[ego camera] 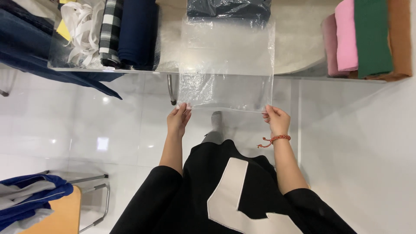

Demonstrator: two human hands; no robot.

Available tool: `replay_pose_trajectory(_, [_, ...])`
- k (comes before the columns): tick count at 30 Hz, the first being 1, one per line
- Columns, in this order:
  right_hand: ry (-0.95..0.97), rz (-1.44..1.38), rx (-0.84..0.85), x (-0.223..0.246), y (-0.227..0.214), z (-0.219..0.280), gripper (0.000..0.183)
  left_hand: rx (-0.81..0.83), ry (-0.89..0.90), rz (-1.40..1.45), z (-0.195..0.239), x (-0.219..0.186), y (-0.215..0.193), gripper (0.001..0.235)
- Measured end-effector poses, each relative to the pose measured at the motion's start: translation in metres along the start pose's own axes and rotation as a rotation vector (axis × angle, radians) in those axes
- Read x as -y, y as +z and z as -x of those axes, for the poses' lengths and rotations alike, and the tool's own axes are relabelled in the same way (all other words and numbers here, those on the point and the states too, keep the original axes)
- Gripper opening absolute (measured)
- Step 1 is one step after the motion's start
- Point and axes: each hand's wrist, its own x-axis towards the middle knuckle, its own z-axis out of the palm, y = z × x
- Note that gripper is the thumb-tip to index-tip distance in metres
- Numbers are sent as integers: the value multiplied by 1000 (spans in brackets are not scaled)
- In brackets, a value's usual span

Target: The person wraps a folded dark garment in a clear plastic bag and places it into a cardboard box. They then close the box and tie it securely with a white ribbon, finishing with a bow. Finally, they attach a yellow sticky note to the top of the box using a pencil.

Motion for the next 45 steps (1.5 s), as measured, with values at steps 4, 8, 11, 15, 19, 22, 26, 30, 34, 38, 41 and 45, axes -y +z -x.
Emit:
replay_pose_trajectory(4, [13,-50,33,-1,2,18,30,-11,14,31,-11,7,-15,47])
replay_pose_trajectory(8, [31,-101,46,4,2,30,30,23,-54,192,-3,16,0,45])
replay_pose_trajectory(11, [41,-131,68,7,1,37,32,75,-111,213,-4,36,22,43])
replay_pose_trajectory(15, [66,-172,99,4,1,41,28,182,-188,118,-16,88,59,58])
replay_pose_trajectory(19, [83,-188,104,-10,0,37,27,378,-221,4,55,89,113,52])
replay_pose_trajectory(22, [90,-186,108,-9,-1,36,27,545,-243,-139,85,86,133,46])
replay_pose_trajectory(26, [66,-107,69,-1,-9,37,26,462,-239,-109,67,83,121,47])
replay_pose_trajectory(30, [27,39,19,-6,-20,19,24,163,-186,-10,26,52,73,71])
replay_pose_trajectory(34, [-36,275,11,-18,-26,-15,17,130,-61,10,17,-7,32,60])
replay_pose_trajectory(38, [-345,454,-148,44,-6,-19,22,97,119,-64,6,-50,16,60])
replay_pose_trajectory(41, [-532,407,-159,103,18,-31,26,-4,276,-339,-13,-75,26,54])
replay_pose_trajectory(45, [-421,468,-87,145,42,-77,47,-12,422,-639,-42,-117,71,37])
